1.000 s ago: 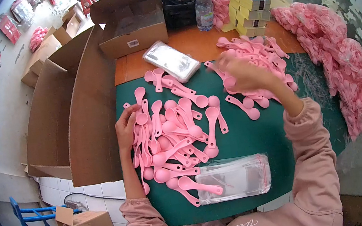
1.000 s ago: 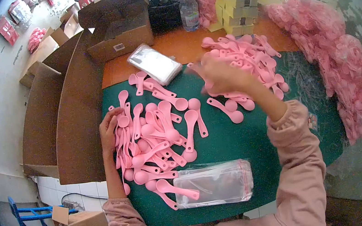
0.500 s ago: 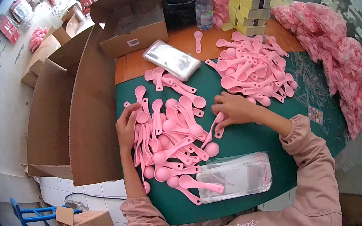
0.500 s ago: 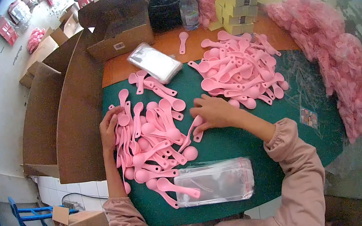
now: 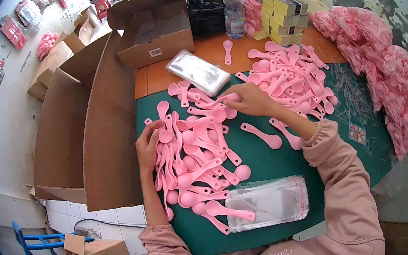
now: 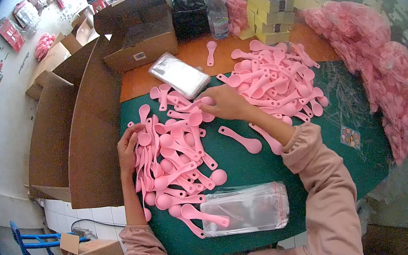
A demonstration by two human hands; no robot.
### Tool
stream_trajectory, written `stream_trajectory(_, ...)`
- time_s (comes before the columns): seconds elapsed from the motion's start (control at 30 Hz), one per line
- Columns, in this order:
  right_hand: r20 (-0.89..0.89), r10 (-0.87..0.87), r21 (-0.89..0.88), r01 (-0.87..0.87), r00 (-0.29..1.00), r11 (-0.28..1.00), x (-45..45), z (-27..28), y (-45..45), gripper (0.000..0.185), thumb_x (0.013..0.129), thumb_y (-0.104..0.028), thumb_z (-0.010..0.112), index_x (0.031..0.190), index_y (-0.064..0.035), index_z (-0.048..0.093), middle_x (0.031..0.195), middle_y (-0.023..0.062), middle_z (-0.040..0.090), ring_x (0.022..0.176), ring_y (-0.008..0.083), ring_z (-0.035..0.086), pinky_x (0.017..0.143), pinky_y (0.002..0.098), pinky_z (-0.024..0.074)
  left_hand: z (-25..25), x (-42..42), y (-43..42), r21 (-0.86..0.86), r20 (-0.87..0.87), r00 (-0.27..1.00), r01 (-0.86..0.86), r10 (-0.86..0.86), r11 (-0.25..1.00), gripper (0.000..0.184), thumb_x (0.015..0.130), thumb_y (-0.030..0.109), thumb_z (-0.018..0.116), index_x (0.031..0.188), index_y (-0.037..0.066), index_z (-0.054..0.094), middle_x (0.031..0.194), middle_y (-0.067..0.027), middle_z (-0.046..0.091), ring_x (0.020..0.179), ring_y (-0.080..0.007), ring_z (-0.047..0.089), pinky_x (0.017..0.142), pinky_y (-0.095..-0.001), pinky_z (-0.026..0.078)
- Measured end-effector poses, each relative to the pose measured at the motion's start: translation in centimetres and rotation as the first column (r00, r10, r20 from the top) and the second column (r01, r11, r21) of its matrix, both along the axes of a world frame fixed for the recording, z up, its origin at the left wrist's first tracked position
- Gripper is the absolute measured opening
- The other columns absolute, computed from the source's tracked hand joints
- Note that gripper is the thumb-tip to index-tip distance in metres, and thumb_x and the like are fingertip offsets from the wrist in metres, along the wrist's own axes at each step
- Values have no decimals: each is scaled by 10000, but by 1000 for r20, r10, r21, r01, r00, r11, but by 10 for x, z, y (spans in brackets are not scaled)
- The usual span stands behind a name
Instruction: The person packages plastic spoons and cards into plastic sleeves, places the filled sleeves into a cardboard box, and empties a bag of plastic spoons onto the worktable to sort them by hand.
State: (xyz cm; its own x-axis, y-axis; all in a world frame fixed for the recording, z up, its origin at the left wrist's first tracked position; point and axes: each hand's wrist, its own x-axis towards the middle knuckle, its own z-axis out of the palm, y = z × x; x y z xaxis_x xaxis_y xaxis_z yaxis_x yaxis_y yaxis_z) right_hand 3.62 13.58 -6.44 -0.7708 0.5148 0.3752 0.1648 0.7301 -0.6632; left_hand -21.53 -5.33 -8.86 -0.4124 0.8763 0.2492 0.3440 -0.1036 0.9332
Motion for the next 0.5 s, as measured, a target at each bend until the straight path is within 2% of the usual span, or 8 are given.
stream_trajectory(0.07,1,22,52,-22,1000,998,-11,-4,1,249,718,-208,590,852,1,619,781,149,604,713,251,575,669,326,449,-1,-1,0,6,1,1000,2,-2,1000,233,844,89,463,1021,-29,559,969,-80,599,909,-122,536,823,-243,395)
stream_trajectory(0.13,245,115,29,-126,963,992,-20,-3,-1,360,692,-196,591,981,17,560,922,184,569,862,314,544,759,368,431,-1,0,0,11,4,1000,3,-3,1000,233,844,87,464,1023,-29,559,968,-82,600,911,-124,537,824,-244,395)
stream_trajectory(0.17,246,117,25,-127,962,992,-24,-7,-4,360,692,-196,591,981,17,560,922,184,569,862,314,544,759,368,431,2,2,0,1,21,1000,0,0,1000,233,844,85,463,1024,-29,558,968,-81,600,912,-125,537,824,-245,396)
stream_trajectory(0.23,268,-50,189,-1,962,982,-31,-18,-11,473,668,-242,628,1035,23,490,996,214,512,919,350,516,750,403,441,3,3,-1,-9,38,999,-3,3,1000,233,844,84,463,1025,-29,558,968,-81,600,912,-126,538,824,-245,396)
stream_trajectory(0.27,270,-50,188,-1,962,982,-34,-17,-12,473,668,-242,628,1035,23,490,996,214,512,919,350,516,750,403,441,3,3,0,-5,27,1000,-2,3,1000,233,844,82,461,1025,-29,557,969,-80,599,913,-126,538,825,-245,395)
stream_trajectory(0.33,386,-106,84,79,916,993,-40,-17,-16,508,656,-237,642,1050,12,441,1078,229,454,972,382,476,759,438,436,3,2,0,-1,15,1000,0,0,1000,233,844,80,460,1026,-29,557,971,-79,598,914,-127,538,825,-245,395)
stream_trajectory(0.47,324,-192,75,177,926,981,-54,-31,-17,440,642,-239,657,948,29,489,995,238,507,926,376,507,742,424,440,3,2,0,-8,14,1000,-1,1,1000,233,845,81,460,1026,-29,557,977,-78,596,920,-127,536,828,-246,392)
stream_trajectory(0.5,377,-113,-39,138,919,990,-56,-26,-14,399,643,-231,658,904,33,511,940,238,532,898,367,525,731,412,443,3,2,0,-8,-2,1000,-3,3,1000,234,845,83,461,1026,-30,557,978,-78,595,921,-127,535,830,-247,391)
